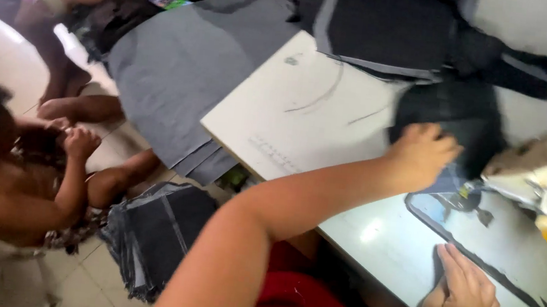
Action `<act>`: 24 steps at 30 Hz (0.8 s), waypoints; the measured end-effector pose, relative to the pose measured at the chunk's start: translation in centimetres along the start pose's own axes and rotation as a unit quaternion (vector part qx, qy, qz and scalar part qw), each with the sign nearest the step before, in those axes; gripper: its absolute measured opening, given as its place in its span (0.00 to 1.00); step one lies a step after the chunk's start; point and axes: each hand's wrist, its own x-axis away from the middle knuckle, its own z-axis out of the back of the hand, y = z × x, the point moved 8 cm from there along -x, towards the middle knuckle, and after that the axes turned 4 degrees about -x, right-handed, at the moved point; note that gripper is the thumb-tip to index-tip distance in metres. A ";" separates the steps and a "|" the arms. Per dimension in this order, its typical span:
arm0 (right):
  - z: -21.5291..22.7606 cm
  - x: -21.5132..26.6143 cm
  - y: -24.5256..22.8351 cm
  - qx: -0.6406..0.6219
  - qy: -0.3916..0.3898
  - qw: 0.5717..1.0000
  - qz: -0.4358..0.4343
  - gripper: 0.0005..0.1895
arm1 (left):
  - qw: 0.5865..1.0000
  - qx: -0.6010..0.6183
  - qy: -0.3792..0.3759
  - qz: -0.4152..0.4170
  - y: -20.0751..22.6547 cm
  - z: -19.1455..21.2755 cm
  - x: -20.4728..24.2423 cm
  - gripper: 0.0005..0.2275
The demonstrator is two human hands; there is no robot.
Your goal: Sewing together pre-cut fabric pieces using an industrial sewing machine.
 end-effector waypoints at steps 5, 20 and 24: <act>5.2 -1.0 -3.3 -0.112 0.094 0.989 0.030 0.26 | 0.985 0.110 0.016 0.129 2.2 3.6 8.8 0.08; 3.8 3.8 -8.7 0.025 -0.020 0.973 0.229 0.18 | 0.982 0.059 -0.052 -0.171 3.4 6.5 7.7 0.20; 6.9 2.9 -7.7 -0.371 -0.250 0.878 0.171 0.17 | 0.980 0.066 -0.089 -0.163 3.6 6.2 7.9 0.18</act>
